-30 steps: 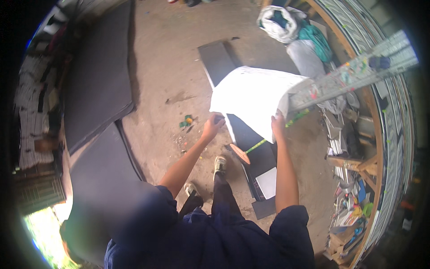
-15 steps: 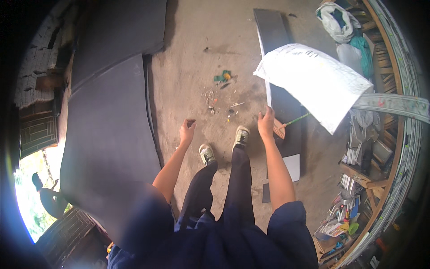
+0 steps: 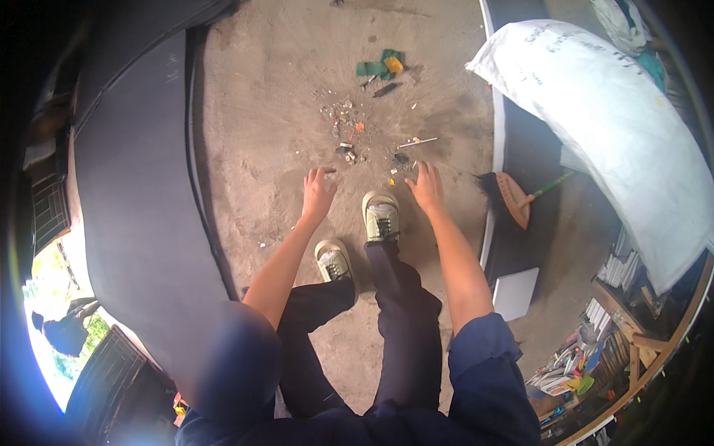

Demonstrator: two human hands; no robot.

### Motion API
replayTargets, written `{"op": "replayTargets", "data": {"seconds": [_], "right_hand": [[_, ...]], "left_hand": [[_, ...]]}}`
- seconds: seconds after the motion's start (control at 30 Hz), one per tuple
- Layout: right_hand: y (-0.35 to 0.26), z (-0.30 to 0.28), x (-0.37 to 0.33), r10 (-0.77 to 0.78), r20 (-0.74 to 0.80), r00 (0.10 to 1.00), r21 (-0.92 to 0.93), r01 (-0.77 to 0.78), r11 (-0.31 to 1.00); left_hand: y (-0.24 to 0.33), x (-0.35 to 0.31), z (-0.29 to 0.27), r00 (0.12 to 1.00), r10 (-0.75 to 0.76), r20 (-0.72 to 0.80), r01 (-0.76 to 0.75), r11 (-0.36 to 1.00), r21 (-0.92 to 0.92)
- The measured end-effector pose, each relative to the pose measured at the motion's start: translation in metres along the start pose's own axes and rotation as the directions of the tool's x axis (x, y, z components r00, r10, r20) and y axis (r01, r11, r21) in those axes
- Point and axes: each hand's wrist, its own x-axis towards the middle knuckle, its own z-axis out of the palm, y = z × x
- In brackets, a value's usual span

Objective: The person collects scattered debris from the floor, places it into a white sack, and sweeps the remaining fragments with a broom. The person repeatedly gathers small pieces by hand and adds them to the sack while sweeping the area.

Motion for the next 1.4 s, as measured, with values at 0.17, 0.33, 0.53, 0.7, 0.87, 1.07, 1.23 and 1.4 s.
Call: {"op": "replayTargets", "data": {"seconds": [0.17, 0.33, 0.53, 0.7, 0.87, 1.07, 1.23, 1.4], "right_hand": [[0.020, 0.060, 0.048, -0.197, -0.078, 0.977, -0.262, 0.171, 0.950], [0.039, 0.091, 0.057, -0.368, -0.172, 0.914, -0.289, 0.310, 0.906], [0.040, 0.090, 0.066, -0.521, -0.357, 0.775, -0.180, 0.490, 0.853], [0.050, 0.097, 0.078, -0.516, -0.278, 0.810, -0.103, 0.509, 0.855], [0.036, 0.080, 0.137, -0.349, -0.462, 0.815, 0.090, 0.435, 0.896], [-0.012, 0.021, 0.288, -0.152, -0.604, 0.782, 0.255, 0.371, 0.893], [-0.012, 0.041, 0.328, -0.322, -0.492, 0.809, -0.063, 0.336, 0.940], [-0.018, 0.071, 0.282, -0.614, -0.148, 0.775, -0.315, 0.551, 0.772]], "left_hand": [[-0.048, 0.054, 0.066, 0.975, 0.221, -0.025, -0.213, 0.959, 0.187], [-0.074, 0.081, 0.093, 0.926, 0.377, -0.012, -0.366, 0.907, 0.206], [-0.079, 0.094, 0.100, 0.910, 0.404, -0.091, -0.395, 0.913, 0.103], [-0.076, 0.100, 0.094, 0.923, 0.354, -0.150, -0.354, 0.935, 0.032], [-0.070, 0.134, 0.083, 0.907, 0.274, -0.318, -0.318, 0.943, -0.094], [-0.046, 0.189, 0.064, 0.934, 0.053, -0.354, -0.144, 0.961, -0.235], [-0.041, 0.201, 0.066, 0.941, 0.011, -0.339, -0.104, 0.960, -0.259], [-0.068, 0.195, 0.074, 0.935, -0.014, -0.356, -0.088, 0.959, -0.269]]}}
